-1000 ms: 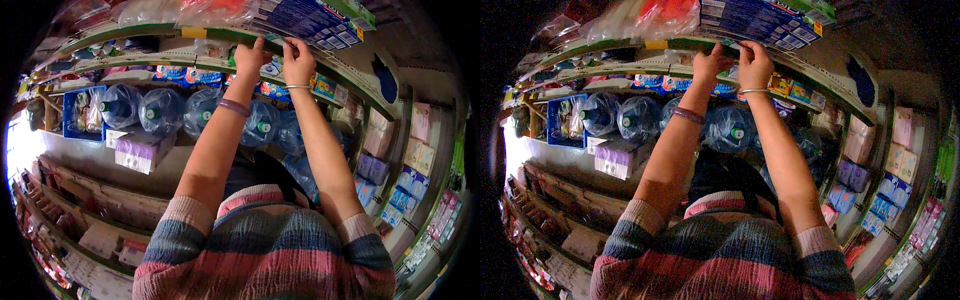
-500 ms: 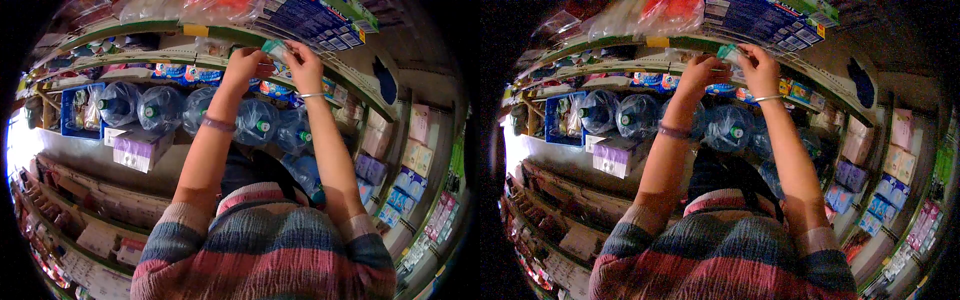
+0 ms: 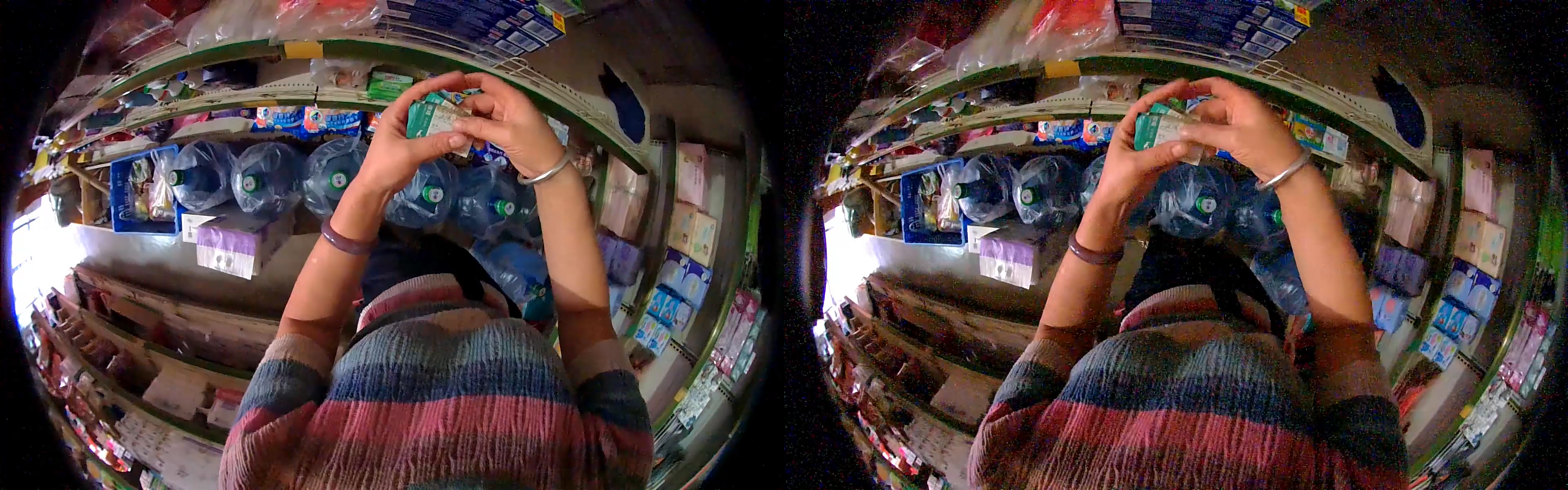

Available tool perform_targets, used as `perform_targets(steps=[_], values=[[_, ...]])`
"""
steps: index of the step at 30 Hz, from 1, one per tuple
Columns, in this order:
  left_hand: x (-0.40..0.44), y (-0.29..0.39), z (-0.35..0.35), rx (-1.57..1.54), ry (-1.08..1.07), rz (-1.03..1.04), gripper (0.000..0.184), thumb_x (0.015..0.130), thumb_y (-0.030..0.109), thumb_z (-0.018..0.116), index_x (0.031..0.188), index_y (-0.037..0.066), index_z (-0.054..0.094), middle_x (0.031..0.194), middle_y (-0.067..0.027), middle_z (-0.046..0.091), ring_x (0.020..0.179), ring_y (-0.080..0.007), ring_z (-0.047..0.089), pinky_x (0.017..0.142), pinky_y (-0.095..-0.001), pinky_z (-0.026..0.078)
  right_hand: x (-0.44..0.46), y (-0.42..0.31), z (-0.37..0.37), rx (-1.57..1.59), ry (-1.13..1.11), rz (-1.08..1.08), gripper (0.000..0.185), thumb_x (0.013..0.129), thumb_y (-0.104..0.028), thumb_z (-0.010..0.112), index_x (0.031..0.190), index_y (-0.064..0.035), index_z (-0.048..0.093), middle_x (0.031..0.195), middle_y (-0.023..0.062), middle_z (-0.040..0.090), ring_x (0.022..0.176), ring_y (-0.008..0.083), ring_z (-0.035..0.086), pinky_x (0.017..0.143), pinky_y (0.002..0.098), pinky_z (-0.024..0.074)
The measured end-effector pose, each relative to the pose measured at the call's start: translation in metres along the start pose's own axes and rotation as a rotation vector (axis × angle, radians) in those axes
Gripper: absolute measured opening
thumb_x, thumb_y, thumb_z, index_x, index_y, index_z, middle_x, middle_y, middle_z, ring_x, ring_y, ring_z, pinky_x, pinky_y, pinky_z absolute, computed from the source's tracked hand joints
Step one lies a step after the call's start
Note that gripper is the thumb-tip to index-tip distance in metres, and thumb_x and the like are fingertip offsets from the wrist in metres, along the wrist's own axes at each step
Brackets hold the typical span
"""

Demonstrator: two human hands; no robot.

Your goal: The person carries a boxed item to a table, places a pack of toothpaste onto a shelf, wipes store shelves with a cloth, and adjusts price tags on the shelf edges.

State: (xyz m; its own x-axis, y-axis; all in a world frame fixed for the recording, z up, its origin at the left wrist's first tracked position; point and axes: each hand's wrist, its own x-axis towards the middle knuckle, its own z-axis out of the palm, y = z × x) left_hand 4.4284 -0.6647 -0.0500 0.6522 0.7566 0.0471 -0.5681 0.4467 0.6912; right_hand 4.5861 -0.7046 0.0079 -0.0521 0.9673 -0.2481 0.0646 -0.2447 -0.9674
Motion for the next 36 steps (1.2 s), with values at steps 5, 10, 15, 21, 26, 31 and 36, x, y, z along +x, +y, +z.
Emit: perform_targets(steps=[5, 10, 15, 21, 26, 31, 36], values=[[-0.011, -0.004, 0.011, 0.023, 0.044, -0.003, 0.048, 0.068, 0.001, 0.076, 0.111, 0.005, 0.054, 0.111, -0.0041, 0.054, 0.092, -0.013, 0.058, 0.077, -0.026, 0.05, -0.013, 0.0, -0.004, 0.142, -0.012, -0.025, 0.039, 0.078, -0.006, 0.066, 0.114, -0.0038, 0.051, 0.084, 0.0043, 0.061, 0.077, 0.0107, 0.059, 0.065, 0.0229, 0.0465], [-0.015, -0.012, 0.039, 0.049, 0.114, 0.275, 0.048, 0.066, 0.006, 0.078, 0.107, 0.006, 0.052, 0.105, -0.0043, 0.057, 0.094, -0.0138, 0.056, 0.082, -0.0279, 0.048, -0.036, -0.004, 0.003, 0.342, 0.02, -0.021, 0.038, 0.078, -0.002, 0.063, 0.114, -0.0044, 0.053, 0.094, 0.0058, 0.062, 0.085, 0.0122, 0.059, 0.071, 0.024, 0.0482], [-0.027, -0.023, 0.055, -0.047, 0.022, 0.161, 0.043, 0.07, 0.005, 0.075, 0.104, 0.005, 0.05, 0.098, -0.0057, 0.059, 0.09, -0.0143, 0.056, 0.079, -0.0267, 0.046, -0.057, 0.011, -0.001, 0.521, 0.089, -0.012, 0.037, 0.078, 0.002, 0.06, 0.114, -0.0056, 0.052, 0.101, 0.0063, 0.061, 0.09, 0.0151, 0.059, 0.074, 0.0288, 0.0508], [-0.038, -0.023, 0.076, -0.081, 0.134, -0.041, 0.01, 0.089, 0.01, 0.055, 0.097, 0.005, 0.051, 0.087, -0.0057, 0.058, 0.087, -0.0152, 0.056, 0.072, -0.0265, 0.045, -0.097, 0.017, -0.01, 0.025, 0.295, -0.153, 0.036, 0.079, 0.001, 0.061, 0.114, -0.0068, 0.054, 0.102, 0.0063, 0.062, 0.087, 0.0128, 0.06, 0.07, 0.0252, 0.0493], [-0.07, -0.011, 0.091, -0.036, -0.082, -0.593, 0.019, 0.087, 0.014, 0.058, 0.102, 0.004, 0.051, 0.074, -0.0086, 0.06, 0.069, -0.0206, 0.062, 0.058, -0.0297, 0.051, -0.125, -0.003, -0.03, -0.401, 0.199, -0.459, 0.035, 0.081, -0.005, 0.061, 0.115, -0.0096, 0.058, 0.103, 0.0065, 0.063, 0.089, 0.0146, 0.059, 0.067, 0.0245, 0.0479], [-0.082, -0.02, 0.11, -0.163, -0.208, -0.788, 0.022, 0.081, 0.006, 0.064, 0.099, 0.0, 0.052, 0.078, -0.0067, 0.059, 0.066, -0.0184, 0.063, 0.05, -0.0235, 0.049, -0.13, -0.002, -0.027, -0.492, 0.028, -0.59, 0.021, 0.08, -0.007, 0.06, 0.1, -0.0079, 0.066, 0.09, 0.0084, 0.063, 0.085, 0.0241, 0.059, 0.076, 0.0325, 0.0461], [-0.077, -0.02, 0.116, -0.214, -0.216, -0.738, 0.023, 0.079, 0.005, 0.066, 0.097, 0.0, 0.052, 0.078, -0.007, 0.058, 0.066, -0.0183, 0.063, 0.05, -0.0238, 0.049, -0.139, -0.002, -0.032, -0.469, 0.042, -0.544, 0.018, 0.078, -0.007, 0.061, 0.095, -0.0073, 0.067, 0.09, 0.0092, 0.063, 0.086, 0.0251, 0.059, 0.077, 0.0332, 0.0458]])
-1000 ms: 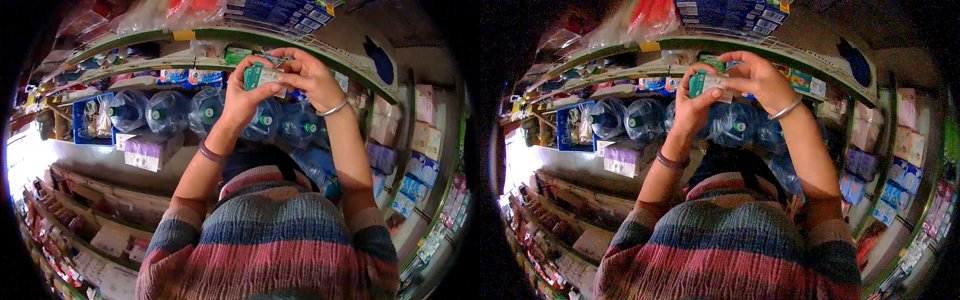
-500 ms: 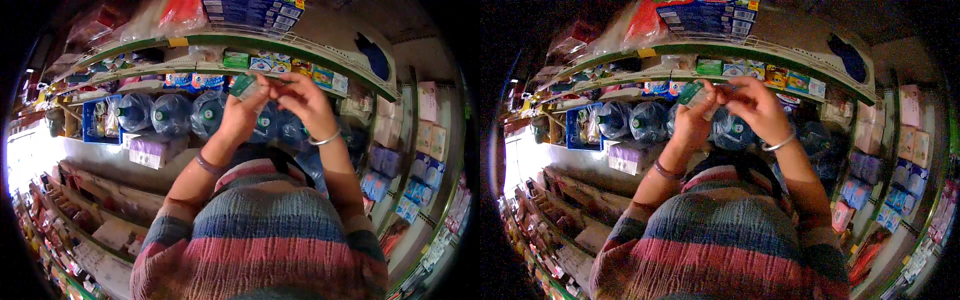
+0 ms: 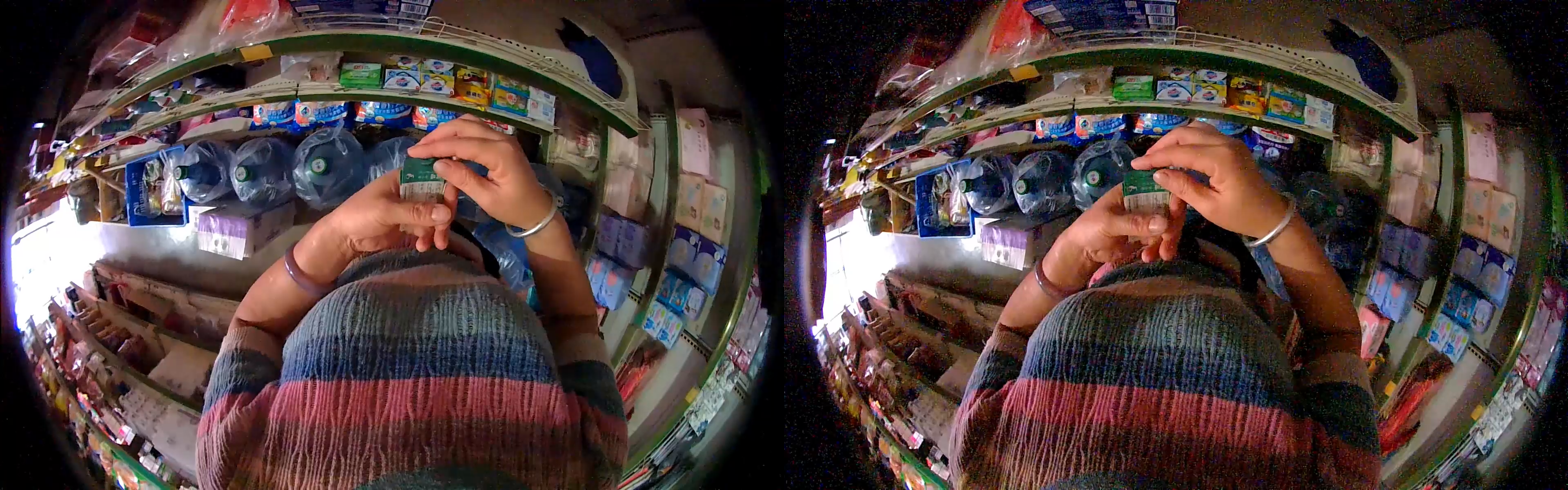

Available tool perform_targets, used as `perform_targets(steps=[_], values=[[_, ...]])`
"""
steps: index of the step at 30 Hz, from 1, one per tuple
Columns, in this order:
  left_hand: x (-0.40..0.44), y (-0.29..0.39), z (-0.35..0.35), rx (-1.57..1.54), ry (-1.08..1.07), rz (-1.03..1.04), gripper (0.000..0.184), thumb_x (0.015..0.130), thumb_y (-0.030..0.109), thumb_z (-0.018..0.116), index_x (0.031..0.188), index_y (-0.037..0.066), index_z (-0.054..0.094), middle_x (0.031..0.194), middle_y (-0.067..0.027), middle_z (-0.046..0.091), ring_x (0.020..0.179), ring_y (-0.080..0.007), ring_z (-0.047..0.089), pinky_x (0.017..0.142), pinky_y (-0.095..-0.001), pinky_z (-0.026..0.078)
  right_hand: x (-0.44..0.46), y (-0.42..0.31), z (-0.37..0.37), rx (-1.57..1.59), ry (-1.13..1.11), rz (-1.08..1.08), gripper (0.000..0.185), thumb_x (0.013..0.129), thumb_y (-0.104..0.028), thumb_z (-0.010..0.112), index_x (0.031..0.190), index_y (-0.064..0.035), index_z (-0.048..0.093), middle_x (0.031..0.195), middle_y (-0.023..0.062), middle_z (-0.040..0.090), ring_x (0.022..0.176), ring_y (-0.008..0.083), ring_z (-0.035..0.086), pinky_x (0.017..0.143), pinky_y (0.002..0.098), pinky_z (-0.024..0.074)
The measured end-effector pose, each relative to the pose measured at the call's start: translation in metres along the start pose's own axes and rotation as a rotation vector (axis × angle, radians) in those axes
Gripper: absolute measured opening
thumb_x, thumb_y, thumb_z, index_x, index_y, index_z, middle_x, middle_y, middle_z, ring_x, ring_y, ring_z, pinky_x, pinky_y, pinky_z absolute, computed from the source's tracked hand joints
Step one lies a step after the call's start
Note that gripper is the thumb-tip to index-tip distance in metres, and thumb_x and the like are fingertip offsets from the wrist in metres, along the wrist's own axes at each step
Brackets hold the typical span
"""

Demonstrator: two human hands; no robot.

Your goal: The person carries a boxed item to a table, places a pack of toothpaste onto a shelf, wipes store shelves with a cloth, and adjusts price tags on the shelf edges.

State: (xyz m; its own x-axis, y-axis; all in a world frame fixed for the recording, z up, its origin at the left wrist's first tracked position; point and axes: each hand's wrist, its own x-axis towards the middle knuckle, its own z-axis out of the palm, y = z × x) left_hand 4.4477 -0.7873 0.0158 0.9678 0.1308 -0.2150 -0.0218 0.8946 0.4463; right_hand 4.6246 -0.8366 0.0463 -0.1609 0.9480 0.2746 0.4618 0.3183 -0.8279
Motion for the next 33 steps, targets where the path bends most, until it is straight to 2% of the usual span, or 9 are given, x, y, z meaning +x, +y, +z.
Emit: perform_targets(steps=[6, 10, 12, 19, 25, 33], values=[[0.003, 0.001, 0.0, -0.011, -0.004, 0.02, 0.024, 0.078, 0.004, 0.067, 0.097, 0.0, 0.053, 0.081, -0.0088, 0.058, 0.069, -0.0192, 0.063, 0.052, -0.025, 0.05, -0.001, 0.002, -0.004, -0.001, -0.014, -0.004, 0.02, 0.075, -0.007, 0.063, 0.095, -0.0066, 0.067, 0.091, 0.0096, 0.063, 0.086, 0.0256, 0.06, 0.077, 0.0335, 0.0465], [0.004, -0.001, -0.006, -0.003, -0.047, 0.044, 0.024, 0.079, 0.005, 0.066, 0.098, 0.0, 0.053, 0.083, -0.0096, 0.058, 0.074, -0.0214, 0.064, 0.054, -0.0253, 0.051, 0.001, 0.001, -0.006, 0.052, -0.044, 0.04, 0.021, 0.077, -0.003, 0.062, 0.097, -0.0034, 0.066, 0.096, 0.0088, 0.062, 0.089, 0.0193, 0.058, 0.074, 0.0285, 0.0466], [0.003, -0.002, -0.005, -0.03, -0.045, 0.047, 0.024, 0.079, 0.006, 0.066, 0.098, 0.0, 0.053, 0.084, -0.0098, 0.058, 0.077, -0.023, 0.064, 0.054, -0.0254, 0.051, 0.003, 0.002, -0.008, 0.044, -0.06, 0.013, 0.02, 0.076, -0.003, 0.062, 0.096, -0.003, 0.066, 0.095, 0.0086, 0.062, 0.088, 0.0183, 0.058, 0.072, 0.0271, 0.0467], [0.007, -0.004, -0.011, -0.082, -0.132, 0.101, 0.025, 0.083, 0.015, 0.065, 0.098, -0.001, 0.053, 0.085, -0.0107, 0.058, 0.082, -0.0259, 0.064, 0.054, -0.0255, 0.051, 0.003, 0.0, -0.006, 0.063, -0.045, 0.122, 0.017, 0.076, -0.002, 0.063, 0.093, -0.0028, 0.065, 0.095, 0.0083, 0.063, 0.085, 0.0178, 0.059, 0.071, 0.0264, 0.0462], [0.006, -0.005, -0.009, -0.093, -0.085, 0.086, 0.027, 0.084, 0.021, 0.064, 0.097, 0.0, 0.054, 0.083, -0.0103, 0.06, 0.082, -0.0254, 0.065, 0.054, -0.0251, 0.051, 0.004, -0.005, -0.007, 0.099, -0.036, 0.146, 0.016, 0.076, -0.001, 0.063, 0.092, -0.0021, 0.065, 0.095, 0.0081, 0.063, 0.085, 0.0167, 0.059, 0.069, 0.0251, 0.0458], [0.006, -0.006, -0.006, -0.107, -0.068, 0.085, 0.027, 0.084, 0.022, 0.064, 0.098, 0.0, 0.054, 0.081, -0.0096, 0.06, 0.079, -0.0251, 0.065, 0.053, -0.0247, 0.049, 0.0, -0.001, -0.005, 0.11, -0.026, 0.167, 0.013, 0.075, 0.001, 0.064, 0.088, -0.0005, 0.063, 0.092, 0.0079, 0.063, 0.08, 0.0155, 0.06, 0.068, 0.0248, 0.0462]])
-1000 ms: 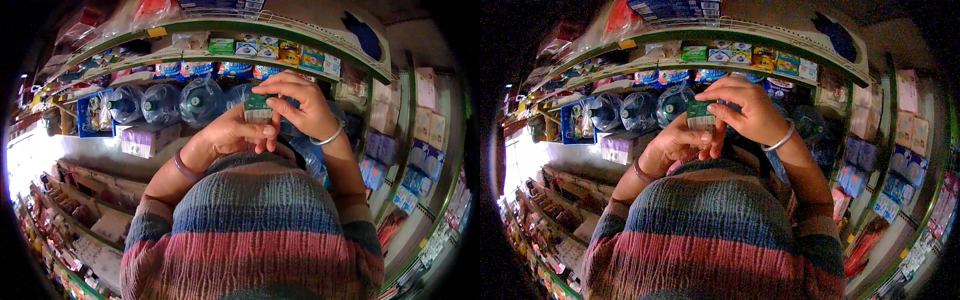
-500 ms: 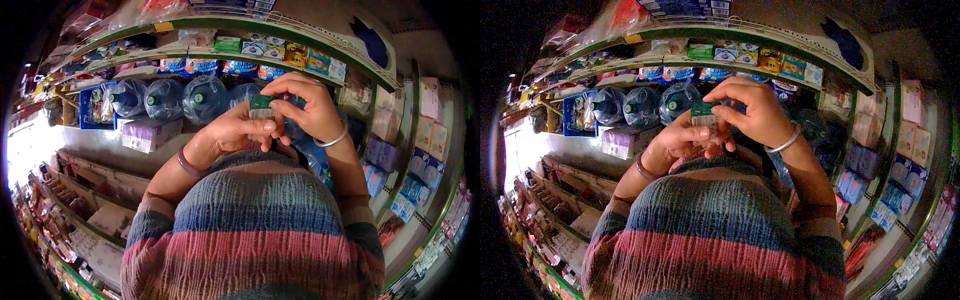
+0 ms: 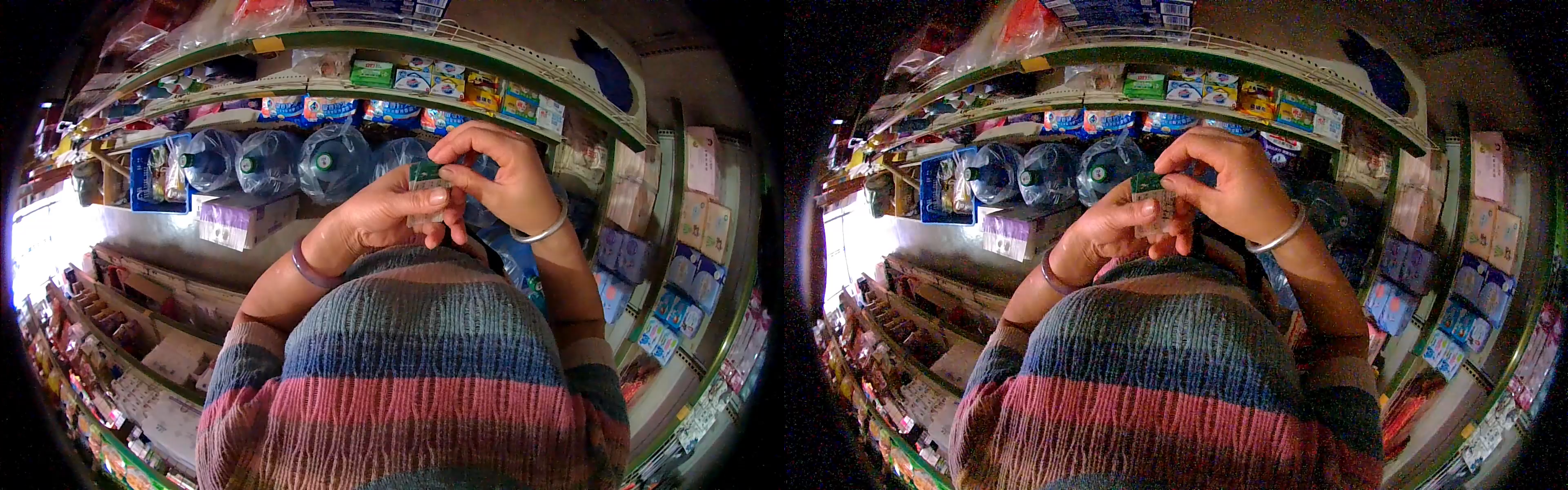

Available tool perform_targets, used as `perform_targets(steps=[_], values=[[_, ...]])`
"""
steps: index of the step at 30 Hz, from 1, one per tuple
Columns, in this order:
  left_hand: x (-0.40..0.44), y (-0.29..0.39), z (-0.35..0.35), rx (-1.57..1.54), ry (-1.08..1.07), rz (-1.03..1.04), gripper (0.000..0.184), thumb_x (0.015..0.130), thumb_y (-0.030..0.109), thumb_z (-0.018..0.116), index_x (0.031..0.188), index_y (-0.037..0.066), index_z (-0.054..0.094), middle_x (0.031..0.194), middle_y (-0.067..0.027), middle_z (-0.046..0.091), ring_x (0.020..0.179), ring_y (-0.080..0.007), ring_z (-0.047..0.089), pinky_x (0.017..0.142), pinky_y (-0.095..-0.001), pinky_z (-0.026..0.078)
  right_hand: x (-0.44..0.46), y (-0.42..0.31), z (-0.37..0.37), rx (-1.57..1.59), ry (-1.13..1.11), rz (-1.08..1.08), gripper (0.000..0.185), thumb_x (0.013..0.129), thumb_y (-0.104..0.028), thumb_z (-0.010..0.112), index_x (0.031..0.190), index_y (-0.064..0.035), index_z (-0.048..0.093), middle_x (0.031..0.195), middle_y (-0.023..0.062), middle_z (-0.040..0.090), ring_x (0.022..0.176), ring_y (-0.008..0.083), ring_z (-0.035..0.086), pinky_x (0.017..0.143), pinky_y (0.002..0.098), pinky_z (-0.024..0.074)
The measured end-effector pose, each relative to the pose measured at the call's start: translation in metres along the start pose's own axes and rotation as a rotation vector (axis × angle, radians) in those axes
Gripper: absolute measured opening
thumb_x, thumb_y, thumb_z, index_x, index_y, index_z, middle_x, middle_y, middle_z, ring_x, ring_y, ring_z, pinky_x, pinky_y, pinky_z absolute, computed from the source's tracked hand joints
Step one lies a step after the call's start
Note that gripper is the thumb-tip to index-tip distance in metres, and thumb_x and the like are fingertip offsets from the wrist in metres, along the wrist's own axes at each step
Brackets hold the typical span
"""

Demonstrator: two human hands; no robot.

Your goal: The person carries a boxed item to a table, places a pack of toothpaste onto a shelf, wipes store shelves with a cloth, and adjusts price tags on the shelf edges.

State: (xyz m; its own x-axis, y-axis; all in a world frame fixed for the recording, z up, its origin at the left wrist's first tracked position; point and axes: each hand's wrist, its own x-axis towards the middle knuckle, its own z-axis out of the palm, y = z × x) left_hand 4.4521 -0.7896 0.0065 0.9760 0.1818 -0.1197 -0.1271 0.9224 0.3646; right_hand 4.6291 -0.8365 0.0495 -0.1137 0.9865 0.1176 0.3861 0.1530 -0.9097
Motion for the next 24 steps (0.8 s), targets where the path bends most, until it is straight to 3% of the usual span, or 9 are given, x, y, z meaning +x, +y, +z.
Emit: perform_targets(steps=[3, 6, 9, 13, 15, 18, 24], values=[[0.0, 0.0, 0.001, 0.003, 0.005, -0.012, 0.026, 0.084, 0.019, 0.064, 0.098, 0.0, 0.054, 0.081, -0.0115, 0.061, 0.075, -0.0239, 0.065, 0.053, -0.0247, 0.049, -0.001, -0.003, 0.0, 0.0, -0.022, 0.044, 0.015, 0.074, 0.0, 0.064, 0.089, -0.0008, 0.064, 0.091, 0.0076, 0.063, 0.081, 0.0155, 0.06, 0.07, 0.0253, 0.0471], [0.001, 0.003, 0.004, 0.047, 0.002, -0.063, 0.024, 0.084, 0.014, 0.064, 0.098, -0.001, 0.054, 0.08, -0.0151, 0.063, 0.069, -0.0212, 0.064, 0.052, -0.0244, 0.049, 0.0, -0.005, 0.002, -0.058, 0.003, 0.023, 0.015, 0.074, -0.007, 0.066, 0.089, -0.0037, 0.064, 0.081, 0.007, 0.062, 0.072, 0.0177, 0.061, 0.064, 0.0277, 0.0485], [0.0, 0.002, 0.002, 0.078, 0.007, -0.101, 0.023, 0.083, 0.011, 0.064, 0.099, -0.001, 0.054, 0.078, -0.0181, 0.064, 0.062, -0.0183, 0.062, 0.052, -0.024, 0.048, -0.001, 0.001, 0.005, -0.128, -0.02, -0.153, 0.016, 0.074, -0.008, 0.065, 0.09, -0.0036, 0.064, 0.083, 0.0082, 0.062, 0.073, 0.021, 0.061, 0.066, 0.0298, 0.0487], [-0.001, 0.0, 0.002, 0.059, 0.022, -0.107, 0.022, 0.081, 0.009, 0.065, 0.098, -0.001, 0.054, 0.077, -0.018, 0.064, 0.057, -0.0166, 0.061, 0.051, -0.0232, 0.047, -0.001, -0.004, 0.005, -0.096, -0.02, -0.09, 0.015, 0.074, -0.007, 0.063, 0.088, -0.0032, 0.065, 0.084, 0.0102, 0.063, 0.077, 0.0258, 0.061, 0.069, 0.0323, 0.0484], [-0.001, 0.0, 0.002, 0.06, 0.001, -0.095, 0.021, 0.081, 0.008, 0.065, 0.097, -0.001, 0.055, 0.077, -0.0182, 0.064, 0.056, -0.0163, 0.06, 0.05, -0.0227, 0.047, -0.001, -0.011, 0.006, -0.012, -0.016, 0.051, 0.015, 0.073, -0.007, 0.063, 0.088, -0.0031, 0.065, 0.084, 0.0109, 0.063, 0.078, 0.0275, 0.06, 0.071, 0.0331, 0.0481], [-0.001, 0.001, 0.002, 0.079, -0.007, -0.094, 0.019, 0.08, 0.007, 0.065, 0.095, 0.0, 0.055, 0.076, -0.0184, 0.064, 0.054, -0.0162, 0.06, 0.049, -0.0222, 0.046, 0.0, -0.006, 0.009, -0.147, -0.023, -0.144, 0.014, 0.073, -0.007, 0.063, 0.087, -0.0033, 0.065, 0.084, 0.0109, 0.062, 0.078, 0.0271, 0.061, 0.07, 0.0328, 0.0483], [-0.004, -0.001, -0.003, 0.054, -0.004, -0.106, 0.02, 0.081, 0.007, 0.064, 0.096, -0.001, 0.055, 0.079, -0.0192, 0.064, 0.059, -0.0186, 0.062, 0.051, -0.0248, 0.049, -0.001, -0.008, 0.011, -0.159, -0.034, -0.158, 0.012, 0.072, -0.006, 0.064, 0.084, -0.0029, 0.064, 0.083, 0.0105, 0.062, 0.078, 0.0279, 0.06, 0.07, 0.0341, 0.0479]])
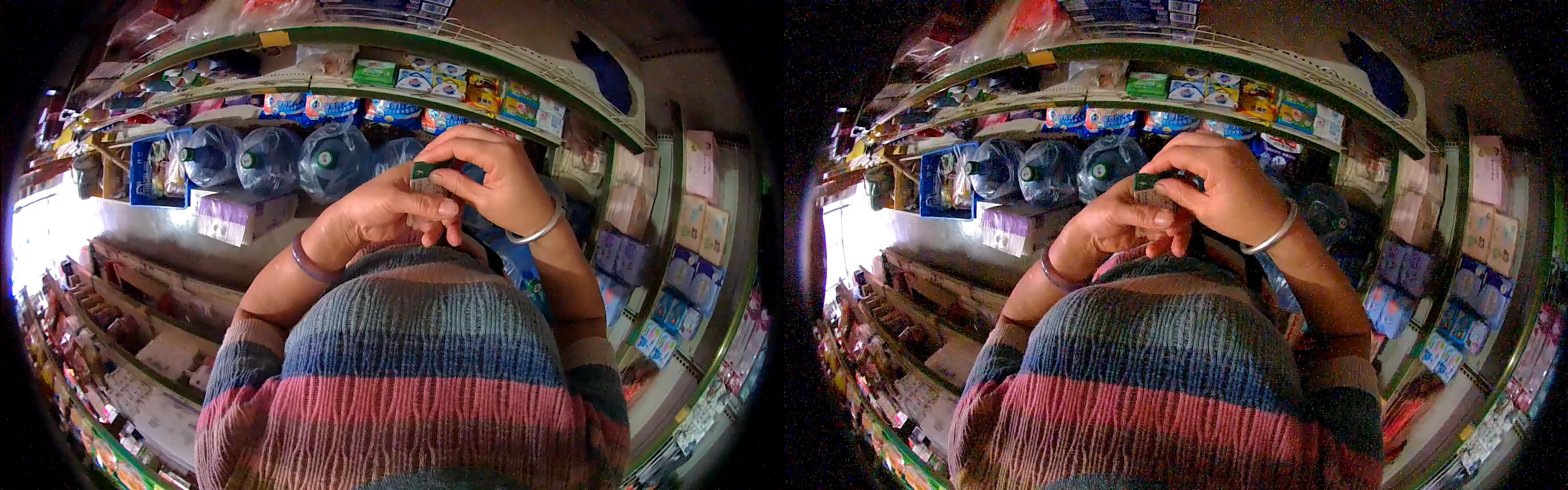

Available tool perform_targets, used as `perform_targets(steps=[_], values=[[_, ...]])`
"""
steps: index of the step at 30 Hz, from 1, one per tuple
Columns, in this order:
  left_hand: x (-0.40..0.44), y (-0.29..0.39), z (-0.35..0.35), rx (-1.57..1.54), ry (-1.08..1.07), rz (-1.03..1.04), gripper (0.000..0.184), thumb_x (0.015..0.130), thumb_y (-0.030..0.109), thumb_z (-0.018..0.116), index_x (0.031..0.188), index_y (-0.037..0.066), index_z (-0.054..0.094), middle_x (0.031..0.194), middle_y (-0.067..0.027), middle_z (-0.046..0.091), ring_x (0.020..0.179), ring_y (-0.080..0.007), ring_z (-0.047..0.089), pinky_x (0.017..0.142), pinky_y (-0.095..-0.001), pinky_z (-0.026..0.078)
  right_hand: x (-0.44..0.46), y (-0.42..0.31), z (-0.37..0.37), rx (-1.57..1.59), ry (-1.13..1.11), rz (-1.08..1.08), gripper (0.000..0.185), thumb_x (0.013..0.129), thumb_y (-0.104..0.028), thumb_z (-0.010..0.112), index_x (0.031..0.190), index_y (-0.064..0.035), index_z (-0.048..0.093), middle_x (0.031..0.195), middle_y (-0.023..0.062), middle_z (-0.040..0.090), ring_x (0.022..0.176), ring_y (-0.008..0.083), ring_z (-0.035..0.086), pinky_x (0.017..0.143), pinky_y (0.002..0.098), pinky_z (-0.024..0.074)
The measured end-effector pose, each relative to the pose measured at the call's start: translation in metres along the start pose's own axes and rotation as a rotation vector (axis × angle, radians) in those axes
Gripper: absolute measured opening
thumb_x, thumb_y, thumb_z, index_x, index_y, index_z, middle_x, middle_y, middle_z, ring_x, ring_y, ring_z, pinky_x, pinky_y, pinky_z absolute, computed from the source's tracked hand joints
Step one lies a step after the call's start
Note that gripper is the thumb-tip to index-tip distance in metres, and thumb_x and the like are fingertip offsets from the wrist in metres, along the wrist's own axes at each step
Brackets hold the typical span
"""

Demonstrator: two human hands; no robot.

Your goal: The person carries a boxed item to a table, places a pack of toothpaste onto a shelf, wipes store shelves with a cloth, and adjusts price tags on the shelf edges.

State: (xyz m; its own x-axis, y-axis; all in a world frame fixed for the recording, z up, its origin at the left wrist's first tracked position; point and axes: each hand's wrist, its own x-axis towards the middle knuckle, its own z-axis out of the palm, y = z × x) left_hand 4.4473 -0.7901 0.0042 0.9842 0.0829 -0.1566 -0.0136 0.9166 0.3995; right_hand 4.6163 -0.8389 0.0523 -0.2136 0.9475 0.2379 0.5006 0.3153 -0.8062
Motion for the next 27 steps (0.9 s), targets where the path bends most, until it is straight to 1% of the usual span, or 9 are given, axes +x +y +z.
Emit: perform_targets(steps=[3, 7, 11, 12, 15, 18, 22, 25, 27], values=[[-0.002, 0.003, 0.007, 0.007, 0.07, 0.01, 0.026, 0.082, 0.008, 0.061, 0.104, -0.003, 0.053, 0.09, -0.02, 0.062, 0.075, -0.0229, 0.064, 0.06, -0.0278, 0.053, 0.0, 0.01, 0.004, -0.012, 0.033, -0.062, 0.011, 0.073, -0.006, 0.064, 0.083, -0.002, 0.063, 0.081, 0.01, 0.063, 0.074, 0.0255, 0.061, 0.067, 0.0328, 0.0482], [0.0, 0.0, 0.001, 0.165, 0.232, 0.14, 0.036, 0.084, 0.01, 0.056, 0.116, -0.006, 0.048, 0.103, -0.0189, 0.059, 0.098, -0.0271, 0.06, 0.078, -0.0341, 0.053, 0.003, 0.01, -0.006, 0.104, -0.081, 0.333, 0.014, 0.075, -0.002, 0.065, 0.088, 0.0008, 0.062, 0.081, 0.0059, 0.062, 0.075, 0.0117, 0.058, 0.068, 0.0246, 0.0472], [0.0, 0.006, -0.005, 0.688, 0.531, 0.276, 0.03, 0.081, 0.009, 0.056, 0.107, -0.005, 0.055, 0.097, -0.0116, 0.062, 0.093, -0.0233, 0.06, 0.082, -0.0326, 0.048, 0.008, 0.024, -0.006, 0.187, -0.08, 0.309, 0.016, 0.078, 0.0, 0.062, 0.094, -0.0004, 0.061, 0.082, 0.0022, 0.06, 0.074, 0.0079, 0.055, 0.067, 0.0224, 0.0461], [0.0, 0.007, 0.001, 0.733, 0.617, 0.279, 0.022, 0.081, 0.01, 0.057, 0.099, -0.003, 0.059, 0.093, -0.0078, 0.063, 0.085, -0.0172, 0.059, 0.076, -0.0273, 0.047, 0.01, 0.026, -0.002, 0.198, -0.07, 0.314, 0.017, 0.078, 0.0, 0.062, 0.095, -0.0007, 0.061, 0.082, 0.0019, 0.06, 0.074, 0.0078, 0.055, 0.068, 0.0222, 0.0461], [0.005, 0.009, -0.009, 0.567, 0.68, 0.201, 0.017, 0.082, 0.011, 0.057, 0.093, -0.001, 0.061, 0.089, -0.0079, 0.063, 0.083, -0.0168, 0.059, 0.075, -0.0263, 0.047, 0.016, 0.025, -0.001, 0.185, -0.008, 0.328, 0.026, 0.08, -0.001, 0.062, 0.106, -0.0029, 0.058, 0.085, 0.0009, 0.058, 0.077, 0.0079, 0.055, 0.069, 0.0214, 0.0459], [0.011, -0.004, -0.022, 0.245, 0.703, 0.503, 0.015, 0.083, 0.01, 0.055, 0.091, -0.001, 0.061, 0.088, -0.0087, 0.063, 0.082, -0.0177, 0.06, 0.076, -0.0263, 0.047, 0.011, 0.034, 0.009, 0.257, 0.184, 0.275, 0.037, 0.081, -0.005, 0.063, 0.116, -0.005, 0.051, 0.089, 0.0009, 0.057, 0.08, 0.0082, 0.055, 0.069, 0.0212, 0.046], [0.024, -0.015, -0.024, -0.054, 0.651, 0.734, 0.013, 0.085, 0.007, 0.051, 0.091, -0.001, 0.06, 0.094, -0.0106, 0.063, 0.088, -0.0212, 0.06, 0.081, -0.0341, 0.048, -0.006, 0.033, 0.027, 0.216, 0.127, 0.358, 0.039, 0.079, -0.007, 0.067, 0.114, -0.0032, 0.051, 0.089, 0.0006, 0.057, 0.078, 0.0075, 0.055, 0.066, 0.0206, 0.0467], [0.03, -0.019, -0.012, -0.088, 0.677, 0.755, 0.01, 0.084, 0.008, 0.053, 0.084, 0.002, 0.062, 0.086, -0.0048, 0.063, 0.078, -0.013, 0.057, 0.072, -0.0267, 0.046, -0.007, 0.04, 0.028, 0.257, 0.225, 0.409, 0.034, 0.08, -0.006, 0.065, 0.111, -0.0019, 0.052, 0.089, 0.001, 0.058, 0.077, 0.007, 0.056, 0.065, 0.0211, 0.0473], [0.031, -0.019, -0.006, -0.11, 0.7, 0.774, 0.011, 0.084, 0.008, 0.054, 0.087, 0.003, 0.063, 0.088, -0.0039, 0.063, 0.08, -0.0127, 0.058, 0.073, -0.0267, 0.045, -0.005, 0.039, 0.033, 0.295, 0.3, 0.293, 0.025, 0.082, -0.005, 0.061, 0.106, -0.0012, 0.055, 0.087, 0.0015, 0.059, 0.073, 0.0065, 0.056, 0.063, 0.0205, 0.0469]])
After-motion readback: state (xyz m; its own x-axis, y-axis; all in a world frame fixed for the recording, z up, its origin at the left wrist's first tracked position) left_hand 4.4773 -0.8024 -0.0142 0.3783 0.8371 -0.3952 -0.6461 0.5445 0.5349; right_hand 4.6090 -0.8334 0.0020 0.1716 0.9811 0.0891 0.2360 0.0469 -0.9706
